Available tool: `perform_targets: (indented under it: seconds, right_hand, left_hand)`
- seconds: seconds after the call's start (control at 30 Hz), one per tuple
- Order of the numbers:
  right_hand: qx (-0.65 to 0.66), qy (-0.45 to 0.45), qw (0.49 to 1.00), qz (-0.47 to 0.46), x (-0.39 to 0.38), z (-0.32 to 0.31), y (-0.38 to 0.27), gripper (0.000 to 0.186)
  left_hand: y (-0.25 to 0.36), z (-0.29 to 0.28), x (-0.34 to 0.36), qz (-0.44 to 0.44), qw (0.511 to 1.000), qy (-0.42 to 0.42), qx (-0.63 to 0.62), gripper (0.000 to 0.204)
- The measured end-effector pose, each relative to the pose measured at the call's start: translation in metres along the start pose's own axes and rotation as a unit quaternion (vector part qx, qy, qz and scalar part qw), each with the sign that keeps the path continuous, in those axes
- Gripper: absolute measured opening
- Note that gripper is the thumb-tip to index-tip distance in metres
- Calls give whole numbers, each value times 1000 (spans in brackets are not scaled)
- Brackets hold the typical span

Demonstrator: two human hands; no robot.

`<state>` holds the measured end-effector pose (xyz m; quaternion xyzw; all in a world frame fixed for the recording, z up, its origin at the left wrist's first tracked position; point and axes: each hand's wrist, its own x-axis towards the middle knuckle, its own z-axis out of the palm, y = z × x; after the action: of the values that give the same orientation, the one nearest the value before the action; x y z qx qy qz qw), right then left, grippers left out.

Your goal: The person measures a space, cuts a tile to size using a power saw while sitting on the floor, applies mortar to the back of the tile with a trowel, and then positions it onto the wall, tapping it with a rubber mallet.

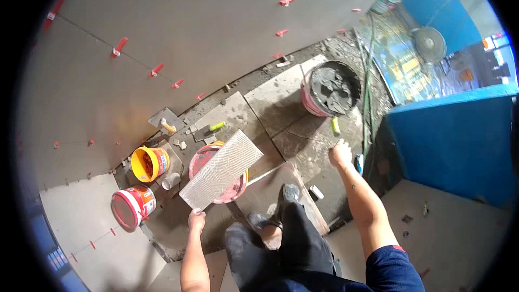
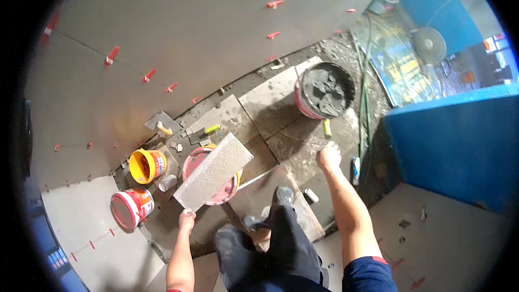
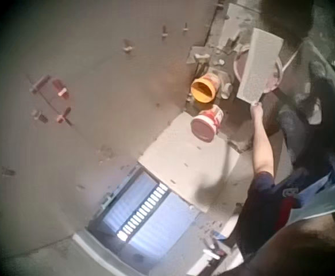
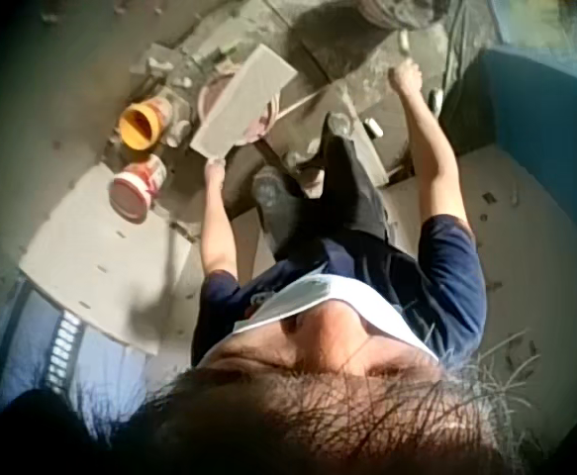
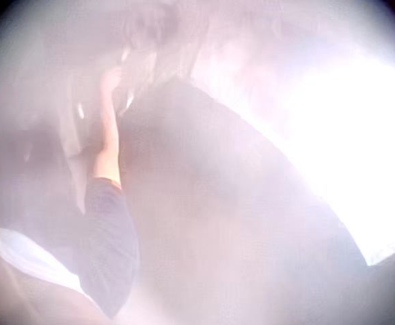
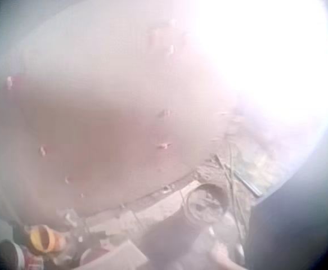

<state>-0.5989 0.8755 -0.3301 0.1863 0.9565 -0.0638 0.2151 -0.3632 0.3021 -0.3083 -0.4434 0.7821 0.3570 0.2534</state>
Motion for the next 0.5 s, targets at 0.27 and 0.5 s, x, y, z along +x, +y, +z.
perform_targets:
  seconds: [0.27, 0.5]
  right_hand:
    - [-276, 5, 961, 27, 149, 84, 15, 52]
    - [-493, 148, 857, -34, 229, 32, 33, 17]
  left_hand:
    - [40, 66, 104, 264, 899, 274, 218, 61]
    - [18, 86, 158, 215, 892, 362, 164, 62]
